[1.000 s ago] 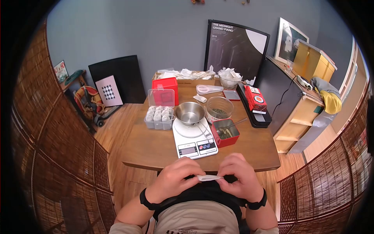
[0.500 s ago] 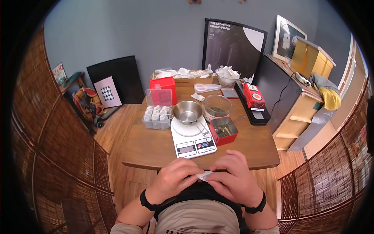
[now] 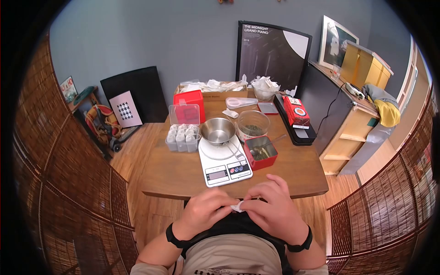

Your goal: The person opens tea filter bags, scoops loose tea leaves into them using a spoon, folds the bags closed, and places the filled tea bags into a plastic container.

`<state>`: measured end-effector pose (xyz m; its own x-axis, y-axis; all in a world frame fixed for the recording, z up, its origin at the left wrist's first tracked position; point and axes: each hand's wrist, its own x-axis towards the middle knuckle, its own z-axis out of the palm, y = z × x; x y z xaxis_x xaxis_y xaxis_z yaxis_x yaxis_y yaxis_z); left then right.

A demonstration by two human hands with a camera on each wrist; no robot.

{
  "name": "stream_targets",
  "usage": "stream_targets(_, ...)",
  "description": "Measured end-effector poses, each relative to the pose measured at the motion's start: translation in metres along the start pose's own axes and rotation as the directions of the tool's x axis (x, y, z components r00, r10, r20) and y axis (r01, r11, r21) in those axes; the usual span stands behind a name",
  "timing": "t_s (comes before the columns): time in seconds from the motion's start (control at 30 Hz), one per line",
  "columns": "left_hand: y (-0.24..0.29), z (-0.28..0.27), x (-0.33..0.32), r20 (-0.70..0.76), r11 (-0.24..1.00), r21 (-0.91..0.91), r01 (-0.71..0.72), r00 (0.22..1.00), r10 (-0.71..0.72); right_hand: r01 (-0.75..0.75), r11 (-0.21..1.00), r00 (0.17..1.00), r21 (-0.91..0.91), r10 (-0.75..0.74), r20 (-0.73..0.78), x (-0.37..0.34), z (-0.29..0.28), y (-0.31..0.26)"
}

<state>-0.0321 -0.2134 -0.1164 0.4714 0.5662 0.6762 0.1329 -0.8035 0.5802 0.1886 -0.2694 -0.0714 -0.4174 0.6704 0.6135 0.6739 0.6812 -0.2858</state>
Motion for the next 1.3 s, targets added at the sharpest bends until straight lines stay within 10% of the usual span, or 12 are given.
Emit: stream_targets(1.3,-0.004,0.007,-0.001,0.065,0.994,-0.028,0.106,0.992,-0.104,-0.166,0.971,0.986,0.170,0.157,0.065,-0.007,0.013,0.013)
